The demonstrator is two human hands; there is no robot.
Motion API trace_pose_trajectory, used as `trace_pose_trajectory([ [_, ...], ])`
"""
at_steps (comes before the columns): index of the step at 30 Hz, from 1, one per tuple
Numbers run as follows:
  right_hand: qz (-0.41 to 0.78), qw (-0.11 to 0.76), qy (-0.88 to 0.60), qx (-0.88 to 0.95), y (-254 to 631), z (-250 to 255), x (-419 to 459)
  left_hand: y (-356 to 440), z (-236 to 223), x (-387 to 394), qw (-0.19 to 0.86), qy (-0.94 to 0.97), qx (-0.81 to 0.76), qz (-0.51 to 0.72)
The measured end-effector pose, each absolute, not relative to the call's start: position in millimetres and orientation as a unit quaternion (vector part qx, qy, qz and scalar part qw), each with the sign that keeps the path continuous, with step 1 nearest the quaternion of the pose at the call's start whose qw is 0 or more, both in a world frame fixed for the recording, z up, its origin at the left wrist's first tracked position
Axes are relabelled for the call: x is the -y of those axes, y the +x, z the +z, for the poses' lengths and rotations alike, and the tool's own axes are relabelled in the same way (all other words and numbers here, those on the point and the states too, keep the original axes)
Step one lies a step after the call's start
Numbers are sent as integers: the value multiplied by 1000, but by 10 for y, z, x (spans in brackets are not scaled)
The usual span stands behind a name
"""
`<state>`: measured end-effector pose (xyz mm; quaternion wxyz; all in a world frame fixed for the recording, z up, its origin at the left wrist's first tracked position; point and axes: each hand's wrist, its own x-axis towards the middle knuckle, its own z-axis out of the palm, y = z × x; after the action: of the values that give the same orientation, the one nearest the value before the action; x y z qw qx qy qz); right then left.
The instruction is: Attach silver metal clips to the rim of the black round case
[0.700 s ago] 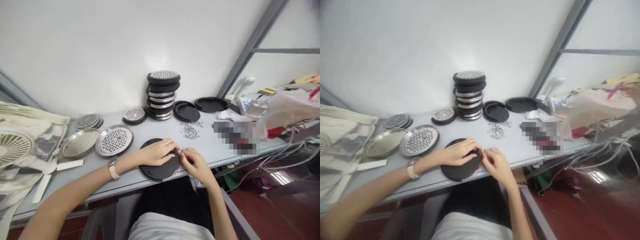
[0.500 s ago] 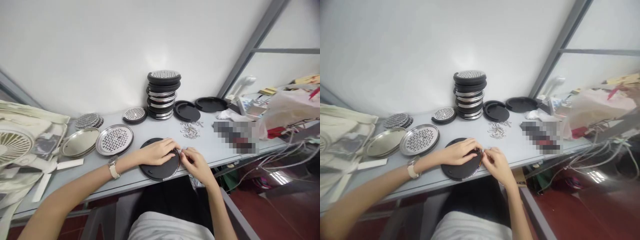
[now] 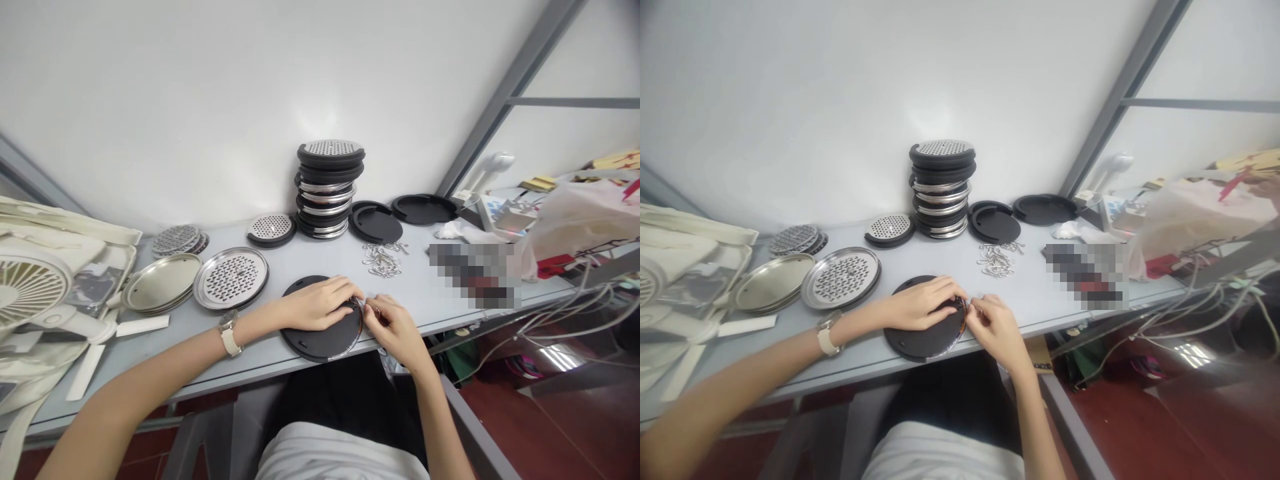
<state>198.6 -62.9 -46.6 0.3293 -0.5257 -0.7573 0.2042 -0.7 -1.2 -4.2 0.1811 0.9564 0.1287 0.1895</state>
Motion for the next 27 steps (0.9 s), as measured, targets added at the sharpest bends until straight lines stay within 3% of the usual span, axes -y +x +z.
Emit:
trace_pose_trajectory([
  [27, 194, 330, -523, 762, 1993, -464, 619, -2, 12, 35, 184, 957, -141, 173],
])
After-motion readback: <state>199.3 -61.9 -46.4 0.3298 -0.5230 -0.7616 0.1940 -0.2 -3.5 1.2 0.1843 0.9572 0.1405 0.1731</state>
